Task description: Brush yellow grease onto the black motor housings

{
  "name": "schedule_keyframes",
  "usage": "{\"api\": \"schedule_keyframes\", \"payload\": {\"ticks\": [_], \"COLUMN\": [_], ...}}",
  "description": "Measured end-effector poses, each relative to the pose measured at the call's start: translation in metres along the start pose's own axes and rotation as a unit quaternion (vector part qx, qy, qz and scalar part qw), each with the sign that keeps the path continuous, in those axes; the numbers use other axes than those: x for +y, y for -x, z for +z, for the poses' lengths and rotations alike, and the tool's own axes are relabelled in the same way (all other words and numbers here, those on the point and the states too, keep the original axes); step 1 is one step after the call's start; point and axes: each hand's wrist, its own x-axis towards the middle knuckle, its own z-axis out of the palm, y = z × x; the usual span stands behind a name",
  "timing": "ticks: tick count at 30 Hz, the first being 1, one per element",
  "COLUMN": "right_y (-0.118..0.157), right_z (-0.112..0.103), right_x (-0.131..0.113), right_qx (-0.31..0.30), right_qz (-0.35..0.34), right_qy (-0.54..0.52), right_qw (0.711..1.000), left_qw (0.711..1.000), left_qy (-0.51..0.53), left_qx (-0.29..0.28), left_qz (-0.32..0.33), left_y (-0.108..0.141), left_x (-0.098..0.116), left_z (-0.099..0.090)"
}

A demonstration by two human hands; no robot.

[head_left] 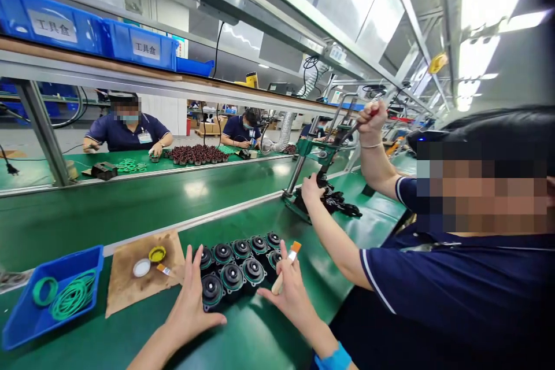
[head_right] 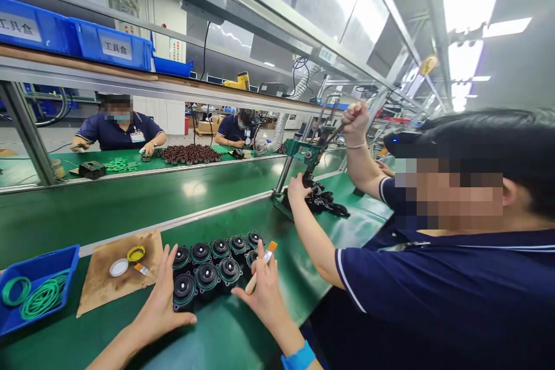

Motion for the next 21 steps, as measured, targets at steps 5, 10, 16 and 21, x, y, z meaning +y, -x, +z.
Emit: {"api": "schedule_keyframes", "payload": {"ticks": [5, 10, 16, 21], "right_y": [-0.006, -0.017, -0.052, -0.09], "right_z": [0.003, 0.005, 0.014, 0.018], "right_x": [0.022, 0.043, 0.078, 0.103], "right_qx": [-0.029, -0.058, -0.066, -0.034], "right_qz": [-0.019, -0.049, -0.064, -0.06], "right_qy": [-0.025, -0.046, -0.063, -0.059], "right_qw": [0.999, 0.996, 0.994, 0.996], "left_qw": [0.997, 0.995, 0.992, 0.99], "left_qy": [0.01, 0.017, 0.059, 0.083], "left_qx": [0.062, 0.072, 0.071, 0.063], "left_qz": [-0.038, -0.067, -0.082, -0.094], "left_y": [0.003, -0.008, -0.039, -0.08], "left_x": [0.016, 0.025, 0.036, 0.042], "left_z": [0.017, 0.033, 0.054, 0.072]}}
